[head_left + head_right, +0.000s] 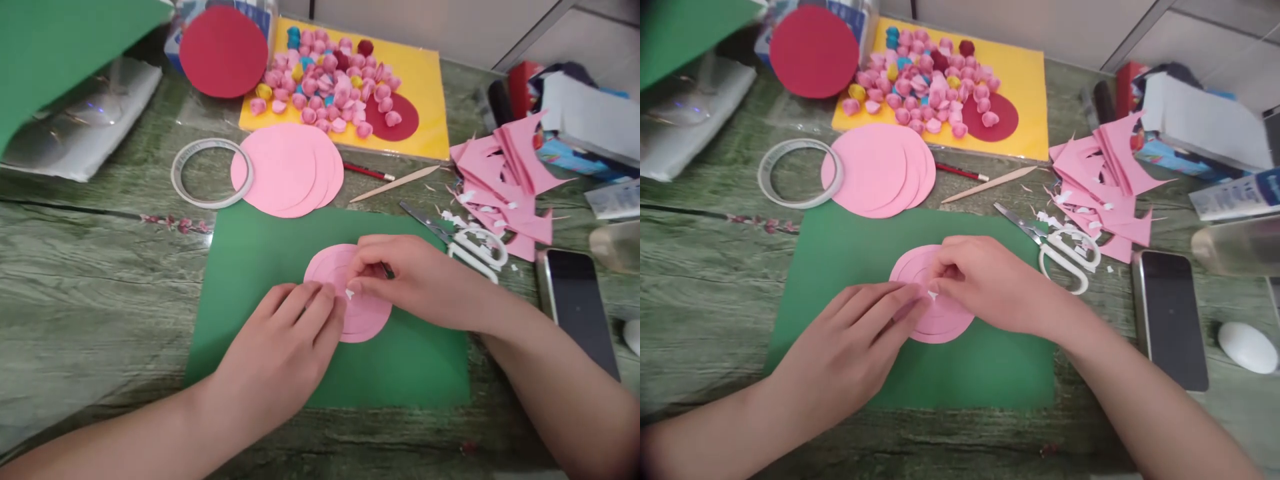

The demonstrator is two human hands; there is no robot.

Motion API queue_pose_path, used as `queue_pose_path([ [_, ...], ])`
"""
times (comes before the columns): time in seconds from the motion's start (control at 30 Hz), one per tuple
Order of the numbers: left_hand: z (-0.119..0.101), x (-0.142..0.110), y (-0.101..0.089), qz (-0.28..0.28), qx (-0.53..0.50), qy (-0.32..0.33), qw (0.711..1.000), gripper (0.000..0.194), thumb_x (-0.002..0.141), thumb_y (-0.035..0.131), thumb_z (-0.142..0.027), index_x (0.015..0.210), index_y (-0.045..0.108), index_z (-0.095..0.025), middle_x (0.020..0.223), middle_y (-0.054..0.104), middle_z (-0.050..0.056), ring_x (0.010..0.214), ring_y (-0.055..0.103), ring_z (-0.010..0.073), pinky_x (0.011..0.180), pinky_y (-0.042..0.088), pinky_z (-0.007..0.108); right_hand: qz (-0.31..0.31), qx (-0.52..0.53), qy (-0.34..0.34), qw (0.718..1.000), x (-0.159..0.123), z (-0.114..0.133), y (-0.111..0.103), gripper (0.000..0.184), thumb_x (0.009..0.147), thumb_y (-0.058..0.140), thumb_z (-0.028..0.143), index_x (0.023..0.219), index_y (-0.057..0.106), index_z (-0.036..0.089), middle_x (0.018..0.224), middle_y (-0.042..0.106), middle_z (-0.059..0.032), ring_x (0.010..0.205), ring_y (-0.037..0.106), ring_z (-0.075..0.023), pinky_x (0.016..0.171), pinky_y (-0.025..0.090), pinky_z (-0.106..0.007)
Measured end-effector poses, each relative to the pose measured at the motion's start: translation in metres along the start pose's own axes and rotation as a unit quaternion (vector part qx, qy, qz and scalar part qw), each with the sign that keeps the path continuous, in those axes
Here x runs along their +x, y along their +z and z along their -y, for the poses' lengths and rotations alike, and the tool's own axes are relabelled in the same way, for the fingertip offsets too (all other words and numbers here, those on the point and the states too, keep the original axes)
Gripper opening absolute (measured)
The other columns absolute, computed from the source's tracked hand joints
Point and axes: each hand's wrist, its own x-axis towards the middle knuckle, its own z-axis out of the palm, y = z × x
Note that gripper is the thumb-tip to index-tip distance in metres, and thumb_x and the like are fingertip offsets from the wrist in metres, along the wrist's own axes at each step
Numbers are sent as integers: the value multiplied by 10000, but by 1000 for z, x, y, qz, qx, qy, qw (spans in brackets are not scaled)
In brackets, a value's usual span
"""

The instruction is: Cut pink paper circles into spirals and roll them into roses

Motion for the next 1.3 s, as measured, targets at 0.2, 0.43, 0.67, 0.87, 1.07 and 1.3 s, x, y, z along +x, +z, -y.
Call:
queue_pose_path([
  [0.2,-1,0,-1,-4,-3,-1,1000,331,825,419,-100,1099,604,-99,1072,631,116,971,550,257,763,463,393,-17,-17,-18,1000,0,-1,4,152,795,547,127,696,643,190,689,567,18,651,514,-110,586,358,-236],
  [0.43,0,-1,-1,6,3,-2,1000,344,826,437,-117,1136,586,-108,1092,624,120,982,551,264,767,466,404,-32,-50,-29,998,1,1,6,170,771,550,79,657,625,182,621,537,28,618,486,-109,579,345,-239],
  [0.67,0,0,0,3,4,-3,1000,339,829,435,-121,1134,583,-107,1091,623,122,986,551,263,765,470,406,-43,-55,-32,997,0,0,7,167,765,559,88,638,618,180,609,523,33,585,476,-100,557,335,-236],
  [0.87,-1,0,-2,6,5,-3,1000,333,831,432,-121,1124,590,-116,1089,626,116,982,554,258,760,473,399,-45,-51,-29,997,1,-2,8,146,771,568,118,672,646,194,630,554,26,590,499,-107,544,346,-241],
  [1.07,0,0,-1,7,4,-4,1000,325,831,439,-127,1119,590,-113,1076,627,115,977,554,258,759,470,399,-50,-45,-34,997,1,-3,8,149,788,562,161,682,659,204,654,588,12,603,528,-123,545,362,-254],
  [1.3,0,0,-1,-2,1,-7,1000,307,827,442,-116,1088,604,-122,1070,629,97,972,554,247,761,467,387,-39,-54,-44,997,1,-3,5,172,815,546,197,688,661,208,637,578,9,578,519,-126,525,350,-263],
])
